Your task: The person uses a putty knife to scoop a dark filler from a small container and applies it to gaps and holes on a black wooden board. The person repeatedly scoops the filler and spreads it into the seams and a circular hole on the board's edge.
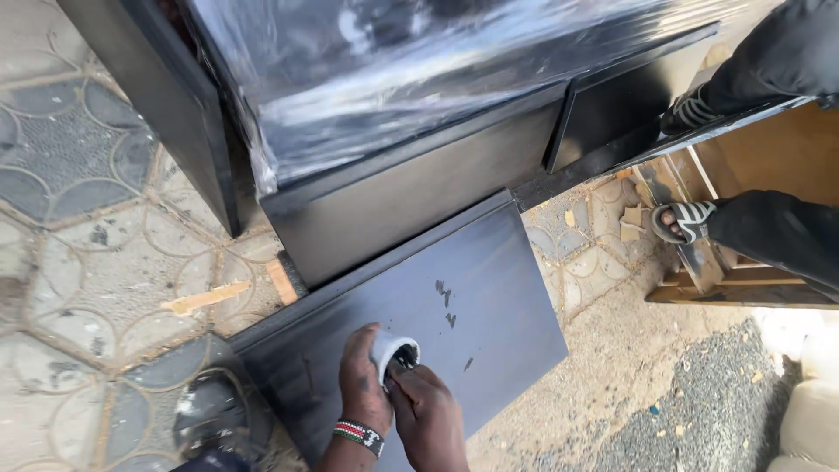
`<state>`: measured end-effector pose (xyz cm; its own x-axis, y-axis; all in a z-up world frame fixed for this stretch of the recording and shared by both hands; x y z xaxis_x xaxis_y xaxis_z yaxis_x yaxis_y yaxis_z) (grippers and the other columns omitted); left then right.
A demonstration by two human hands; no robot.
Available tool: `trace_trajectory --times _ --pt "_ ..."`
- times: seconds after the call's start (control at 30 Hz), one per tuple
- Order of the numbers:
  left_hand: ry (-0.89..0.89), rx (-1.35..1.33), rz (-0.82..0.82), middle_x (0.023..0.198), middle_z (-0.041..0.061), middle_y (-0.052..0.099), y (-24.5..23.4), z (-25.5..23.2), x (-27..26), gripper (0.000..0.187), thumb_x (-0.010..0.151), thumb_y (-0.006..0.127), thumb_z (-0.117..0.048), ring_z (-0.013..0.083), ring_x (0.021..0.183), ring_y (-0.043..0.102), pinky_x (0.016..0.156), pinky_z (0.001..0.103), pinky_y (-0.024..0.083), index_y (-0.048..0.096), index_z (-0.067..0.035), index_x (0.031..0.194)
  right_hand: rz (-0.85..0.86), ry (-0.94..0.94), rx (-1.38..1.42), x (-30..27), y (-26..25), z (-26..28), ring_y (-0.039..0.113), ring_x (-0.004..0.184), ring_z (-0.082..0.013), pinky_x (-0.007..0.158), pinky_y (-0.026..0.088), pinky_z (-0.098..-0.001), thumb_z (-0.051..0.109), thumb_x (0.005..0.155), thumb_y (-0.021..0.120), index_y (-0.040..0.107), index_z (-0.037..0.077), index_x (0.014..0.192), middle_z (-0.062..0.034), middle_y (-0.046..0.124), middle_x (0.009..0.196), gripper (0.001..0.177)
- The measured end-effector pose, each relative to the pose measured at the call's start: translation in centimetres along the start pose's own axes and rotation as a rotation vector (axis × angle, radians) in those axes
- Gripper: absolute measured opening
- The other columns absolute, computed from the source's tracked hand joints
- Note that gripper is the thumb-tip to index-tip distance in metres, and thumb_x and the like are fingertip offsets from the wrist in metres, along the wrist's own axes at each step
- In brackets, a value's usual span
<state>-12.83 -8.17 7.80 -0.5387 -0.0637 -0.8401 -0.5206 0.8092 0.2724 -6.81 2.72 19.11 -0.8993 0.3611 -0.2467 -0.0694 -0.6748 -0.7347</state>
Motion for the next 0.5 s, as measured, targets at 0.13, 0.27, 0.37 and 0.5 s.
trace_trajectory --times 0.13,0.27,0.37,0.5 --pt "-0.148 -0.001 0.159 0.087 0.027 0.072 3.0 -6.3 -9.1 0.014 0.102 0.075 -0.013 0.0435 0.081 0.078 0.073 0.053 0.060 0.073 -0.004 0.113 0.215 0.185 -0.059 -1.5 -2.7 5.6 0.073 0.089 -0.0429 0.072 0.052 -0.0541 0.031 0.105 0.066 0.066 0.016 0.095 -0.0067 0.081 0.103 0.018" --pt "-0.215 0.054 0.165 0.089 0.034 0.077 3.5 -11.2 -15.4 0.017 0.108 0.075 -0.017 0.0420 0.079 0.075 0.075 0.051 0.059 0.067 -0.005 0.117 0.299 0.317 -0.055 -3.4 -6.0 10.2 0.055 0.077 -0.0363 0.069 0.046 -0.0518 0.024 0.095 0.065 0.061 0.014 0.084 -0.0132 0.071 0.085 0.016" --pt "-0.202 0.112 0.123 0.089 0.033 0.078 2.7 -13.6 -18.7 0.015 0.108 0.075 -0.014 0.0417 0.079 0.075 0.075 0.051 0.060 0.068 -0.004 0.116 0.320 0.369 0.042 -4.9 -8.1 13.2 0.049 0.075 -0.0174 0.068 0.044 -0.0478 0.024 0.093 0.070 0.059 0.014 0.081 -0.0075 0.056 0.074 0.019" --pt "-0.146 0.125 0.149 0.090 0.034 0.081 2.8 -14.6 -22.4 0.013 0.108 0.075 -0.014 0.0408 0.078 0.075 0.078 0.051 0.060 0.071 -0.004 0.114 0.258 0.375 -0.001 -7.5 -12.0 16.3 0.076 0.084 -0.0479 0.069 0.050 -0.0553 0.027 0.095 0.067 0.076 0.018 0.095 -0.0168 0.081 0.093 0.014"
Point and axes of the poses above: each hand's wrist, its own x-axis towards the middle knuckle, its own y-axis out of the palm, z = x × y, the point moved 9 cm from there along x, towards the middle knuckle
